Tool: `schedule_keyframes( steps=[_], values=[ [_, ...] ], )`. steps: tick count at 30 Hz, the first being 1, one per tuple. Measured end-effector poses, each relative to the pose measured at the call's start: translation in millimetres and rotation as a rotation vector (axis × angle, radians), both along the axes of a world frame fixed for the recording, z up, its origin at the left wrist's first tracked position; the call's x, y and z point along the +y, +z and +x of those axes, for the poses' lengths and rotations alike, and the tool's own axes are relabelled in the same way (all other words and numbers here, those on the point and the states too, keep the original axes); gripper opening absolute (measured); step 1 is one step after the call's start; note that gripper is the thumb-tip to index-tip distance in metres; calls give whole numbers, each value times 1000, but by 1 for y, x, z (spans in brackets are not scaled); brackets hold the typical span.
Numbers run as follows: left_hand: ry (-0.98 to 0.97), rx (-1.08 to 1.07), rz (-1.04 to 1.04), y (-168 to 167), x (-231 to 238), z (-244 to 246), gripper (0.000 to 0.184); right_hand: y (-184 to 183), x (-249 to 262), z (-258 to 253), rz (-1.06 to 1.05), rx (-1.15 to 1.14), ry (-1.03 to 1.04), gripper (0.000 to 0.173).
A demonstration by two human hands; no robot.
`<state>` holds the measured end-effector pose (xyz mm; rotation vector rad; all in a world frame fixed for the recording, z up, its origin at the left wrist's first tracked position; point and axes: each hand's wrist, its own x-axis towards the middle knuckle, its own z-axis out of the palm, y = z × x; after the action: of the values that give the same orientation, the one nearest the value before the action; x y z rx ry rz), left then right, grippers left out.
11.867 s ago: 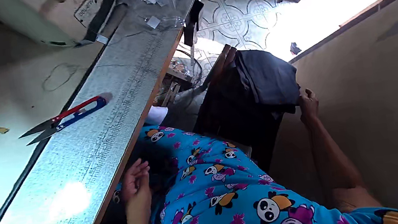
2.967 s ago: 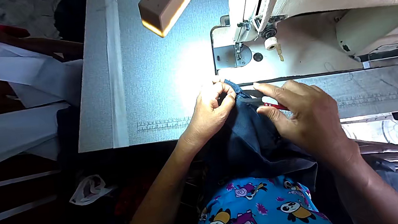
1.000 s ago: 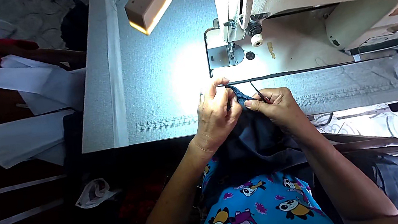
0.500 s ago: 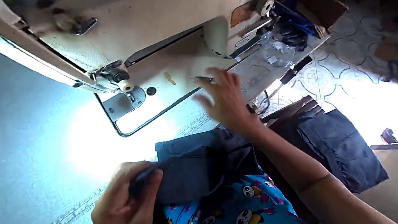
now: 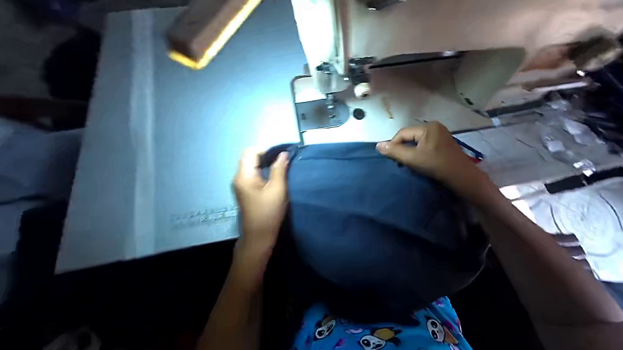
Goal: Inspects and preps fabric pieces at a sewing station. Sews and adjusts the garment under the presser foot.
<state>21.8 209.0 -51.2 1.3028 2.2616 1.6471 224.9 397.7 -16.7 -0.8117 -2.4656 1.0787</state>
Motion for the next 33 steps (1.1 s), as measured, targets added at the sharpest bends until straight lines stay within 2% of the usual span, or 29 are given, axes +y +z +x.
schedule_keyframes(
  steps=[3, 6, 9, 15, 22, 26, 28, 30, 31, 33],
  values=[
    [113, 153, -311, -6, 29, 1, 41, -10, 41, -49, -30, -402, -8, 43],
    [25, 342, -490, -14, 38, 24, 49, -11, 53, -72, -72, -629, -19, 46],
    [-104, 340, -747, -31, 44, 34, 74, -20, 66, -80, -99, -603, -55, 46],
    [-104, 331, -806, -27, 68, 17, 79, -10, 86, -107, -14, -645, -106, 51],
    [-102, 306, -849, -23, 87, 6, 87, -16, 102, -114, 57, -527, -105, 42],
    [-86, 348, -701, -33, 80, 1, 83, -19, 90, -78, 193, -216, -41, 37],
    [-119, 374, -666, -35, 77, 1, 84, -17, 65, -33, 315, -50, -79, 39],
    [-152, 392, -680, -33, 77, 2, 88, -20, 34, 18, 461, 124, -134, 28],
    [-152, 398, -688, -34, 76, 1, 90, -23, 21, 43, 509, 173, -162, 22],
    [-124, 389, -668, -45, 76, -3, 95, -33, 7, 93, 571, 125, -298, 15]
  ],
)
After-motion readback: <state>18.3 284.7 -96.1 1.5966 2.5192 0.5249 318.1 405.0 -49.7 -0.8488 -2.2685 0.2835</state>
